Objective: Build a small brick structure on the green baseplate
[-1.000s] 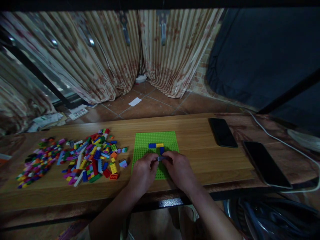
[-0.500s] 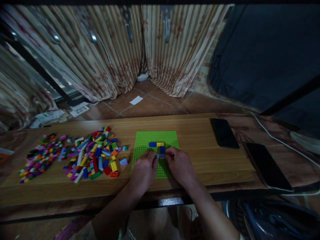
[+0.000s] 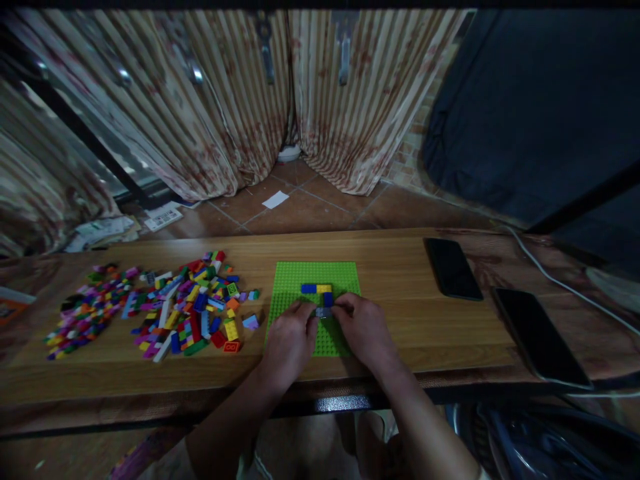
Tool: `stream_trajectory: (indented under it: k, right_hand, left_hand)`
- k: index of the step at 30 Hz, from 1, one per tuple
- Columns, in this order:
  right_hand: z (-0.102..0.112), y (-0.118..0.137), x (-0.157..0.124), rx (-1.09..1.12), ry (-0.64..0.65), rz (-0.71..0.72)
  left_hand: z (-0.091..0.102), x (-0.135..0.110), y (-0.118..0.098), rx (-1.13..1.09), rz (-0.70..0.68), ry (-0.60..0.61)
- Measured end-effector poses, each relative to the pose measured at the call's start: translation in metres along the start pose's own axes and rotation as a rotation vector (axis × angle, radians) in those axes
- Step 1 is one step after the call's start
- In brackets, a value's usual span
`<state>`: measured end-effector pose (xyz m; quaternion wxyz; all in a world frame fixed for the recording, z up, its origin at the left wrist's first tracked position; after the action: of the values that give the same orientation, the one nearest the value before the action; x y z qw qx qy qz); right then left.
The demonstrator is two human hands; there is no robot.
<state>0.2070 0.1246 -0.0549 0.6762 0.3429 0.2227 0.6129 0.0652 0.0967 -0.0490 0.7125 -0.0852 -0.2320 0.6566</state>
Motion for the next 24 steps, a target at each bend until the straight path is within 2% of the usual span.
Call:
stream_trajectory:
  k: [8, 14, 24]
  right_hand:
    - [0.007, -0.014, 0.005, -0.066, -0.036, -0.026]
    - [0.014, -0.006, 0.004, -0.061, -0.062, 0.016]
    - [0.009, 0.000, 0.001, -0.025, -0.014, 0.015]
  left_hand:
    - [0.004, 0.001, 0.001, -0.052, 0.017, -0.008]
    - [0.004, 0.002, 0.002, -0.068, 0.016, -0.017]
    - [0.002, 0.003, -0.002, -0.059, -0.017, 0.017]
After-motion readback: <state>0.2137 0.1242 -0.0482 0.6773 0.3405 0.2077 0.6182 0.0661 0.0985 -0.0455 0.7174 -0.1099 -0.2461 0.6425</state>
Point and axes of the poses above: each hand's wrist, its own x-axis towards the middle knuckle, its own z-axis out of the back of the hand, y = z × x, the point moved 8 cm from there along x, towards the middle knuckle, and after that the axes turned 14 degrees about -y, right-handed, at the moved point
